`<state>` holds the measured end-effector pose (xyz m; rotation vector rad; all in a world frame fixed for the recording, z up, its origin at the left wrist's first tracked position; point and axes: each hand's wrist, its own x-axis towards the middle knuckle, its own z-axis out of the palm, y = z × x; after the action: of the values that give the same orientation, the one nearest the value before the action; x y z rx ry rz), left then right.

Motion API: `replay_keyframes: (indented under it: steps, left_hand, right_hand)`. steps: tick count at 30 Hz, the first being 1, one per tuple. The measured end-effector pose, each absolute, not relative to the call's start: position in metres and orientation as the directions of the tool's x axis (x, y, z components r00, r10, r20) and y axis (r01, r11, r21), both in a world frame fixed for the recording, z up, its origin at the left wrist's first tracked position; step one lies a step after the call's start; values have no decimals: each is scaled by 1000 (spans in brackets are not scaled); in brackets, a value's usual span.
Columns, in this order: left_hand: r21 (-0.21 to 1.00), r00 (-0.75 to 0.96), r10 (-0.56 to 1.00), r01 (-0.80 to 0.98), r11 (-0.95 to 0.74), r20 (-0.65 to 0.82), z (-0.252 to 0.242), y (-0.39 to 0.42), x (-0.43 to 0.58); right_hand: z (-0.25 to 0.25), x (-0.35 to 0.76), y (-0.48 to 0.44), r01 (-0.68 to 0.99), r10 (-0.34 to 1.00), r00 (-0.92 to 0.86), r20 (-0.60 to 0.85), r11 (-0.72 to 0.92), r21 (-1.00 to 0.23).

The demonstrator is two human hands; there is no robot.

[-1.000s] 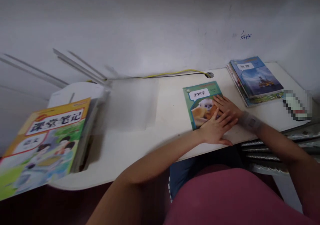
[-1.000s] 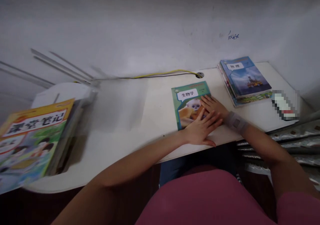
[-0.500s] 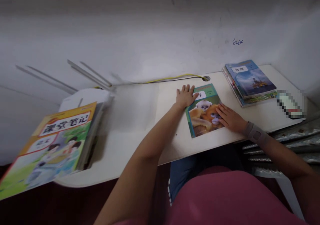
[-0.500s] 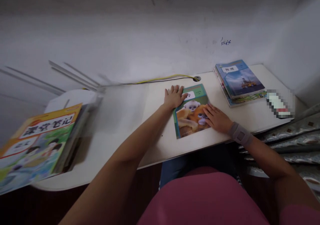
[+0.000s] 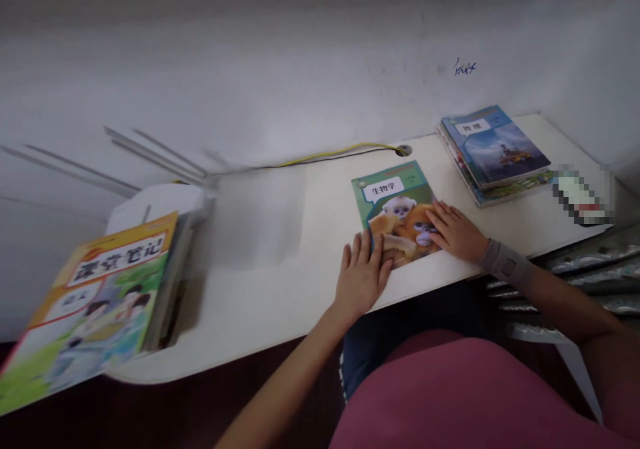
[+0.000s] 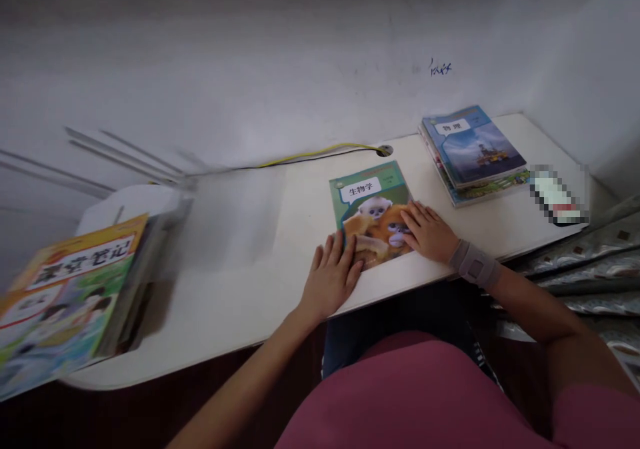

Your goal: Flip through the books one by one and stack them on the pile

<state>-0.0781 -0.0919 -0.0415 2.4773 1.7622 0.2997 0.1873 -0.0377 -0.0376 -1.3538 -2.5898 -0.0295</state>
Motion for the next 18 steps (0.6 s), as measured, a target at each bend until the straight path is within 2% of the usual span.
replay_keyframes:
  steps: [5,8,10,12,14,16,18]
  left_hand:
    - [267,172,979,944,-195,108,-44,-101,-80]
    - [415,162,983,891,-183,86,-44,-99,-78]
    - [572,134,988,806,-151,72,-43,-97,-76]
    - [771,55,998,634,-67,41,-41,-97,-74]
    - [940,-58,998,338,46,-28,-37,-95,-71]
    - [989,-143,978,-12,150,-150,-31,-93,-67]
    - [926,-95,952,-277,256,-291,-24,-90,-62]
  right_hand:
    - [-40,202,-42,829,827,-537,164,554,-80]
    - [-42,208,-45,832,829,-535,162,551,-73]
    - [-42,210,-46,825,822,-546,162,561,-67]
    - [-42,210,-46,819,816,-556,158,570,-61]
    - [-42,210,-45,815,812,-563,152,576,-58]
    - [-42,211,-45,811,809,-569,147,582,-59]
    - [-42,212,-45,809,808,-571,147,584,-66]
